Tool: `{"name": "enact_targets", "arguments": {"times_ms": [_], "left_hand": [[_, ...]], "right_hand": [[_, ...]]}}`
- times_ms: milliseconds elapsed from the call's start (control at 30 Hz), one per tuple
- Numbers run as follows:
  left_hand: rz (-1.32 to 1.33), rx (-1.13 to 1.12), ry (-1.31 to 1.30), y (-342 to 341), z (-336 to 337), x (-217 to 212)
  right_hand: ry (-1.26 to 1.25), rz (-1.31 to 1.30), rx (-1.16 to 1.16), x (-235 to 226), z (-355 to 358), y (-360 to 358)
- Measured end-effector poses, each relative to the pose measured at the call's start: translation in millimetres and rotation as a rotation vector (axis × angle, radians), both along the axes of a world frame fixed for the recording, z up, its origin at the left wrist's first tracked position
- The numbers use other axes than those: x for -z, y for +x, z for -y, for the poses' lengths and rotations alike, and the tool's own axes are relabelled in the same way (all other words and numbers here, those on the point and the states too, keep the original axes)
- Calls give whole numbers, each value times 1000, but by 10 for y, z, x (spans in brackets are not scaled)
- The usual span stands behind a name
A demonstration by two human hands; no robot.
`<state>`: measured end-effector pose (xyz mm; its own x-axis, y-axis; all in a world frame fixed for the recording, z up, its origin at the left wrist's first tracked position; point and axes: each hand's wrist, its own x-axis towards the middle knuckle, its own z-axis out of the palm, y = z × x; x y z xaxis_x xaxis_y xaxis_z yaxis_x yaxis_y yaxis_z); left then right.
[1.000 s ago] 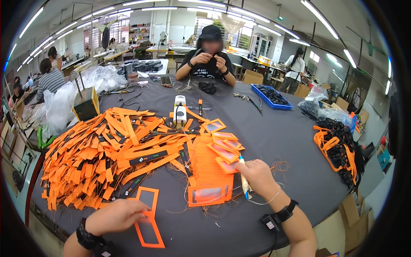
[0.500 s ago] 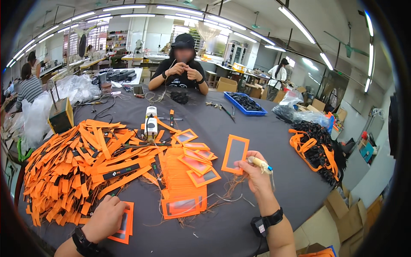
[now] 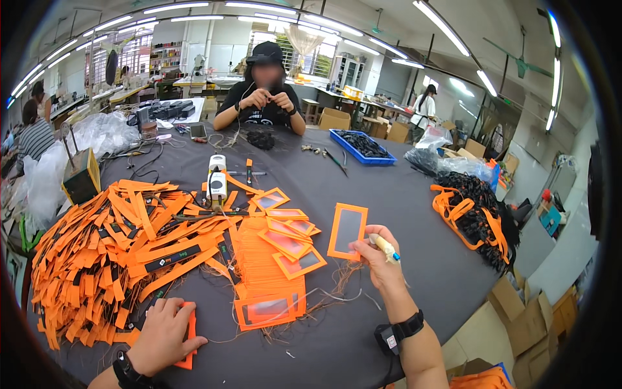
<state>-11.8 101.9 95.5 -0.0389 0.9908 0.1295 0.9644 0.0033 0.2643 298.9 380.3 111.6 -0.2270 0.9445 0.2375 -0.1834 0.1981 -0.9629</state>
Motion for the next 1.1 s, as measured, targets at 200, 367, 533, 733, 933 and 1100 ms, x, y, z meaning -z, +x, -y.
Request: {"name": "enact_targets", "arguments": {"times_ms": [200,367,533,733,933,1100], "left_hand": [[6,-49,-105,4,56,-15],[64,70,60,141,-34,-176],[791,118,-71,382,-339,-264],[1600,38,-52,603,-560,-102],[1642,-30,-113,506,-444,101],[1748,-43,-138,451,-493,266]], "right_hand": [[-3,-3,-29,30,2,7],[26,-11,-51,-58,147,-41],[125,57,-159,-60,500,-196],[30,172,-419,-26,1198,-472],[172,306,-428,133,1208,-556],[149,219,-403,105,1099,-504]]}}
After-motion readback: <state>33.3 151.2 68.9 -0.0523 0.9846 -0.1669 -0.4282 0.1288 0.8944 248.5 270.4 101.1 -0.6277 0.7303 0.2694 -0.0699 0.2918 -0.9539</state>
